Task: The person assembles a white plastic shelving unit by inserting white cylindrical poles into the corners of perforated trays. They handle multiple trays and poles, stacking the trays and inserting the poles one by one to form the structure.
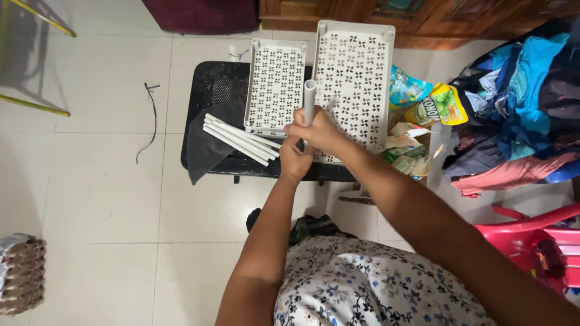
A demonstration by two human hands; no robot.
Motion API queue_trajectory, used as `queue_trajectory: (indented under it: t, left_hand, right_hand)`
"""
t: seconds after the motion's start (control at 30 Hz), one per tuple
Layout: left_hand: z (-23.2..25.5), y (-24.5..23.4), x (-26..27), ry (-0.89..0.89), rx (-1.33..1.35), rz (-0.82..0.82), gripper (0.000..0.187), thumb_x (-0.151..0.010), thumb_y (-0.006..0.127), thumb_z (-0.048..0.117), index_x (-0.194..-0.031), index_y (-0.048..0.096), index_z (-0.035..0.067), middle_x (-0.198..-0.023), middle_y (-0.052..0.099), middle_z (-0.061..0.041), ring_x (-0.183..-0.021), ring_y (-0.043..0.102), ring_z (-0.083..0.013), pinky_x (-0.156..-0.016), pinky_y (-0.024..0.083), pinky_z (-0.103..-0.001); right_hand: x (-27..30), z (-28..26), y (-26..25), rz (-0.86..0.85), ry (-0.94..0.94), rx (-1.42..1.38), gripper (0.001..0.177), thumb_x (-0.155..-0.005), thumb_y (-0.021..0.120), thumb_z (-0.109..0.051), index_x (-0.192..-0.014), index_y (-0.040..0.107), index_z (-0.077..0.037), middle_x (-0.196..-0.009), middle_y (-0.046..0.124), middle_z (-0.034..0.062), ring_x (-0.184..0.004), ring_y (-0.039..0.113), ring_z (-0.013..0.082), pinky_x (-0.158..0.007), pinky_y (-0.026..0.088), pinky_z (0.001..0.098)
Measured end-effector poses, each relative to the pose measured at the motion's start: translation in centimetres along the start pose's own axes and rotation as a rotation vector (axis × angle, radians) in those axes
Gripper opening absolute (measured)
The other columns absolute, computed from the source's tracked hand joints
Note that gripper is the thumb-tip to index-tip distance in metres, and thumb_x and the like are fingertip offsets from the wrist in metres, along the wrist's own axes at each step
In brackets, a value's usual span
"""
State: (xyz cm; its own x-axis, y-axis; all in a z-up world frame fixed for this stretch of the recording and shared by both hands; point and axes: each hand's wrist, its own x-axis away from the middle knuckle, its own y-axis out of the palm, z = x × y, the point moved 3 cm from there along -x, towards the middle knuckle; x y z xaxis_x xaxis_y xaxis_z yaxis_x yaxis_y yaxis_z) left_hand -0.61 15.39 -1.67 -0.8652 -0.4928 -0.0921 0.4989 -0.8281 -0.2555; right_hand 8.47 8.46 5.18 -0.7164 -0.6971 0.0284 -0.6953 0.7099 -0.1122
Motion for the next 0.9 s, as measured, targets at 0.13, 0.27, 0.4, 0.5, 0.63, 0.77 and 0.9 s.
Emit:
queue_trajectory:
  t: [0.13, 0.27, 0.4, 0.5, 0.63, 0.77, 0.9]
  left_hand:
    - [-0.2, 0.2, -0.2, -0.166, -0.011, -0.075, 0.036, -0.08, 0.075, 0.013, -0.115, 0.071, 0.003, -0.097, 0.075, -0.018, -0.083, 0.07, -0.0331, -0.076, 0.053, -0.039]
    - [-1.0, 0.0, -0.5, -0.196, 0.08, -0.093, 0.032, -0.099, 0.062, 0.027, -0.122, 0.069, 0.006, -0.101, 0.076, -0.016, -0.099, 0.073, -0.0317, -0.085, 0.054, -0.04]
    - [-0.3, -0.4, -0.5, -0.259, -0.081, -0.154, 0.033, -0.087, 0.077, 0.028, -0.108, 0.067, 0.004, -0.094, 0.075, -0.017, -0.095, 0.073, -0.035, -0.083, 0.054, -0.044]
    - [1.6, -0.9, -0.3, -0.121, -0.07, -0.116, 0.031, -0.077, 0.082, 0.021, -0.098, 0.07, 0.002, -0.092, 0.075, -0.018, -0.093, 0.073, -0.037, -0.08, 0.055, -0.045]
    - [2.1, -1.1, 0.0, -0.06, 0.002, -0.062, 0.035, -0.072, 0.068, 0.011, -0.106, 0.072, 0.004, -0.104, 0.074, -0.015, -0.089, 0.072, -0.0371, -0.077, 0.054, -0.045]
    - [0.6, -0.8, -0.3, 0.089, -0.04, -0.003, 0.033, -0.075, 0.077, 0.016, -0.105, 0.072, 0.003, -0.106, 0.073, -0.017, -0.098, 0.069, -0.0386, -0.084, 0.053, -0.044]
    - [-2.4, 0.5, -0.7, -0.253, -0.023, -0.086, 0.039, -0.107, 0.061, 0.037, -0.096, 0.073, 0.002, -0.09, 0.075, -0.017, -0.086, 0.069, -0.0347, -0.087, 0.053, -0.043]
  right_hand:
    - [1.9, -1.3, 1.1, 0.233, -0.135, 0.008, 0.031, -0.089, 0.078, -0.012, -0.085, 0.048, -0.01, -0.077, 0.051, -0.0035, -0.07, 0.05, 0.0081, -0.063, 0.046, 0.0273]
    - [4.7, -2.5, 4.2, 0.541, -0.356, 0.223, 0.036, -0.094, 0.079, -0.017, -0.105, 0.047, -0.007, -0.089, 0.049, 0.0017, -0.081, 0.05, 0.0129, -0.071, 0.047, 0.0287]
    - [3.3, -1.9, 4.6, 0.644, -0.128, 0.342, 0.043, -0.079, 0.087, -0.023, -0.085, 0.047, -0.008, -0.068, 0.049, 0.0003, -0.059, 0.048, 0.0103, -0.054, 0.044, 0.0289]
    - [1.5, -0.7, 3.2, 0.597, 0.019, 0.235, 0.056, -0.086, 0.086, -0.02, -0.059, 0.038, -0.008, -0.053, 0.046, 0.001, -0.05, 0.04, 0.0116, -0.048, 0.035, 0.0324]
    - [0.5, 0.2, 1.2, 0.332, -0.006, 0.1, 0.049, -0.086, 0.079, -0.012, -0.06, 0.038, -0.011, -0.057, 0.045, -0.0035, -0.054, 0.041, 0.0076, -0.05, 0.038, 0.0291]
    - [1.2, -0.4, 1.6, 0.336, -0.118, 0.122, 0.033, -0.088, 0.078, -0.012, -0.08, 0.046, -0.01, -0.073, 0.048, -0.002, -0.065, 0.046, 0.0092, -0.058, 0.042, 0.0286]
    - [4.1, -1.3, 4.8, 0.652, -0.243, 0.105, 0.033, -0.097, 0.073, -0.017, -0.11, 0.044, -0.01, -0.094, 0.048, -0.0005, -0.083, 0.05, 0.0103, -0.072, 0.048, 0.0281]
